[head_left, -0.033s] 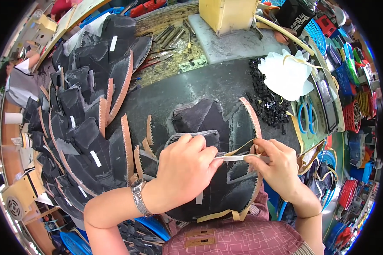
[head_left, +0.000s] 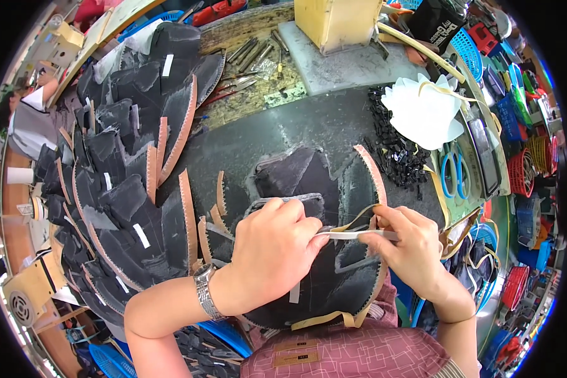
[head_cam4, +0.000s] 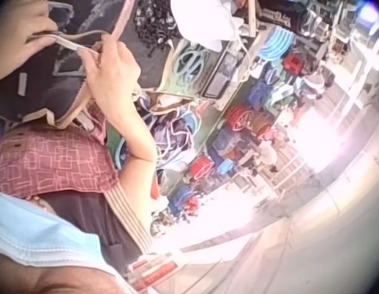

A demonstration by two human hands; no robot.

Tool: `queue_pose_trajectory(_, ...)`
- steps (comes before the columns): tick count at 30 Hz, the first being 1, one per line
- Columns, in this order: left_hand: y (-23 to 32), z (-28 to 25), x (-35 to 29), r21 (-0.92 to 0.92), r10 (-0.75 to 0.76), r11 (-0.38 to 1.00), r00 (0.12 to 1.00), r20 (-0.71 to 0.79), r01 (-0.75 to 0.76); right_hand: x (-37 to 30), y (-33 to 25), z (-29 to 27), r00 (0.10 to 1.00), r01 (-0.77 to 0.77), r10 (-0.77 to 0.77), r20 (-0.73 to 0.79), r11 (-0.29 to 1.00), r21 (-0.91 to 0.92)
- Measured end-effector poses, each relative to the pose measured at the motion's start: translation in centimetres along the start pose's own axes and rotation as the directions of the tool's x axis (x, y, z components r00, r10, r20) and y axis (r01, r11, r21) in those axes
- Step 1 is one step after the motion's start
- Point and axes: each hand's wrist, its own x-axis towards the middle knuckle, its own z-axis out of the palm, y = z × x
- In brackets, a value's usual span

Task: Assembling shoe upper components by applying adhesive, hammering edges, and attaching lining materials.

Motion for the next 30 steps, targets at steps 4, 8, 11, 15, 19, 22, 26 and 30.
queue_pose_trajectory(4,0.0,0.1,0.1,-0.080,-0.021,0.997,1.000,0.002,0.021,1.3,-1.8,1.1,0.952,0.306,-0.306,-0.006,0.952,-0.010)
queue_pose_trajectory(8,-0.2,0.8,-0.2,0.036,0.057,0.998,0.998,-0.034,-0.055,1.4,-1.8,2.3,0.924,0.295,-0.356,0.140,0.896,0.333)
queue_pose_trajectory(11,-0.6,0.3,-1.4,0.136,0.005,0.991,1.000,0.011,-0.007,1.5,-3.3,-1.7,0.867,0.412,-0.485,0.113,0.827,0.383)
queue_pose_trajectory(15,-3.0,-4.3,-2.0,-0.100,0.072,0.990,0.962,-0.264,-0.101,1.8,-1.8,-6.9,0.710,-0.054,-0.259,-0.655,0.908,-0.416)
queue_pose_trajectory(19,-5.1,-4.1,-2.1,-0.408,-0.443,0.785,0.883,0.154,0.465,3.2,-2.8,-8.1,0.965,0.240,-0.262,-0.033,0.821,0.518)
queue_pose_trajectory(22,-5.8,-4.1,-2.4,-0.477,-0.451,0.698,0.845,0.286,0.534,7.0,-5.8,-1.7,0.894,-0.129,-0.121,0.431,0.852,0.507)
queue_pose_trajectory(26,-4.8,-4.0,-1.7,-0.492,-0.387,0.731,0.881,0.271,0.473,7.3,-5.3,3.1,0.889,-0.155,-0.165,0.428,0.769,0.620)
queue_pose_trajectory(30,-5.1,-4.3,-2.1,-0.559,-0.339,0.690,0.887,0.313,0.460,8.1,-6.0,3.7,0.840,-0.256,-0.065,0.538,0.827,0.501)
